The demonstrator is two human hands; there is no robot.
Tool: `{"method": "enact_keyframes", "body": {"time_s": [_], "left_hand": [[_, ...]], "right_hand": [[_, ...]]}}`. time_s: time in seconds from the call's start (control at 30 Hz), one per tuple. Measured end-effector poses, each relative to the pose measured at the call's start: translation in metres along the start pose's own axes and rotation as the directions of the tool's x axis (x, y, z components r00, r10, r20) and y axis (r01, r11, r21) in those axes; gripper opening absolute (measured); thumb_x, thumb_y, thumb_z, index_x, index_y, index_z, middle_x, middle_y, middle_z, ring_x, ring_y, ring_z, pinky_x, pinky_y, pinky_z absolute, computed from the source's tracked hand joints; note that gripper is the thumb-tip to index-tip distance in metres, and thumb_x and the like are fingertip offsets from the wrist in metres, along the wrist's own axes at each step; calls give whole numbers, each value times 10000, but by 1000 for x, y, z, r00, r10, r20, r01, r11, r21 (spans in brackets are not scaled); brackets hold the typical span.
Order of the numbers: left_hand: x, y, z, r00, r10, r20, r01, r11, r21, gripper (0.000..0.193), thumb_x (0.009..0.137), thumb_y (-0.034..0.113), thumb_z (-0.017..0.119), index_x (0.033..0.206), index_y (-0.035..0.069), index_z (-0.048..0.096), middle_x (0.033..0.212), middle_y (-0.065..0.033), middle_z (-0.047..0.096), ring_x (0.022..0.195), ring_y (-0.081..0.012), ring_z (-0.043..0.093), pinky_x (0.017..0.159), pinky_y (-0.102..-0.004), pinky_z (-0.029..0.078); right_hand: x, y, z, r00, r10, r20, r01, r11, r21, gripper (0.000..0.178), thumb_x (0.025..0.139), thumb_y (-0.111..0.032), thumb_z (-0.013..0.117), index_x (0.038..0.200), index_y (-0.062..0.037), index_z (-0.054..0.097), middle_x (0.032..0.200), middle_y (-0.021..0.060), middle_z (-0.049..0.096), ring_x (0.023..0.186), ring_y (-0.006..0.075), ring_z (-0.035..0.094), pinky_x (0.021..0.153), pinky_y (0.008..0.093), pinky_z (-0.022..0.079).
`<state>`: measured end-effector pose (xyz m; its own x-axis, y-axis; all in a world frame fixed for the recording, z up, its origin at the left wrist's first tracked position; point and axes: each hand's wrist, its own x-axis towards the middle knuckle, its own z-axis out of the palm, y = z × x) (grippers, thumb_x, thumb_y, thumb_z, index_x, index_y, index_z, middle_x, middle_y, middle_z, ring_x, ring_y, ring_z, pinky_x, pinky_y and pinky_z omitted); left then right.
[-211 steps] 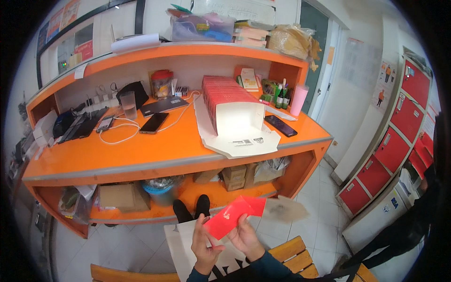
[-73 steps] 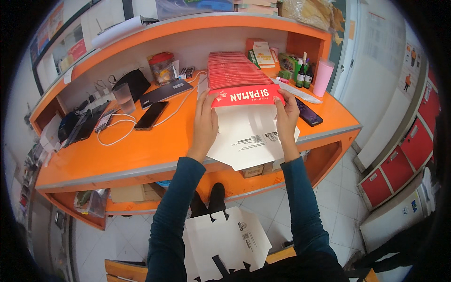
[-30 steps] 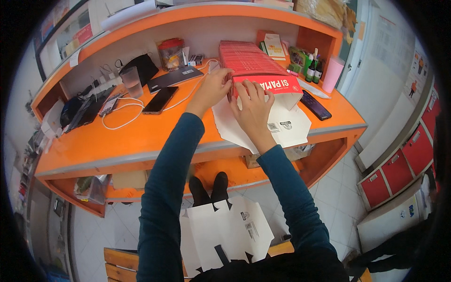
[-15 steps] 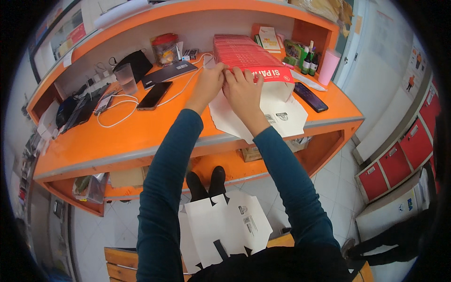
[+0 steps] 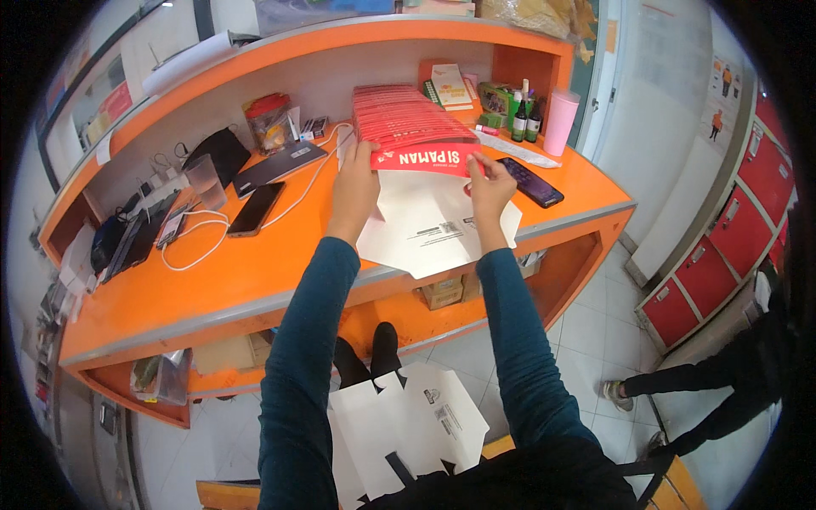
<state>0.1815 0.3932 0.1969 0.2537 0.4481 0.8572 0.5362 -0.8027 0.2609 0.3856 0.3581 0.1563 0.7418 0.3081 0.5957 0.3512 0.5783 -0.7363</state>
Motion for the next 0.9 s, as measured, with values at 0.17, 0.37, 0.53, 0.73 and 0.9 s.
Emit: {"method": "enact_keyframes", "body": {"time_s": [0.17, 0.37, 0.53, 0.73, 0.9], "left_hand": [[6, -2, -3, 997, -71, -6, 71, 988, 138, 232, 740, -10, 465, 953, 81, 472, 974, -122, 516, 825, -358, 548, 642, -451, 461], [15, 5, -1, 998, -56, -19, 59, 972, 228, 192, 733, -15, 466, 909, 63, 475, 968, -116, 512, 814, -344, 561, 629, -433, 474], [32, -1, 5, 997, -39, 63, 13, 928, 373, 166, 742, -7, 456, 888, 59, 497, 950, -107, 511, 806, -322, 569, 620, -411, 479], [23, -14, 13, 999, -37, -1, 37, 982, 185, 343, 669, 76, 628, 975, 49, 477, 1118, -187, 455, 1039, -369, 455, 855, -412, 393], [-25, -16, 36, 990, 4, 142, 14, 991, -132, 1096, 487, 207, 814, 1307, -42, 131, 1346, -192, 170, 1219, -370, 246, 1024, -371, 230]], "right_hand": [[21, -34, 0, 953, -147, 266, 223, 933, -282, 366, 632, -217, 737, 918, -17, 625, 838, 141, 568, 663, 184, 526, 607, 287, 433], [50, -28, -5, 534, -489, 690, 791, 576, -204, 550, 582, -285, 765, 1023, -29, 558, 1060, 168, 515, 912, 298, 538, 770, 358, 431], [69, -10, 16, 734, -429, 527, 592, 784, -186, 203, 520, 123, 565, 689, 12, 555, 719, 140, 583, 707, 293, 580, 607, 317, 453], [80, 9, 26, 706, -496, 506, 673, 691, -264, 219, 511, 112, 568, 694, -8, 567, 667, 127, 573, 631, 281, 571, 547, 330, 437], [84, 13, 11, 799, -403, 447, 550, 790, -271, 213, 575, 0, 677, 767, -10, 586, 737, 108, 596, 717, 234, 585, 661, 308, 472]]}}
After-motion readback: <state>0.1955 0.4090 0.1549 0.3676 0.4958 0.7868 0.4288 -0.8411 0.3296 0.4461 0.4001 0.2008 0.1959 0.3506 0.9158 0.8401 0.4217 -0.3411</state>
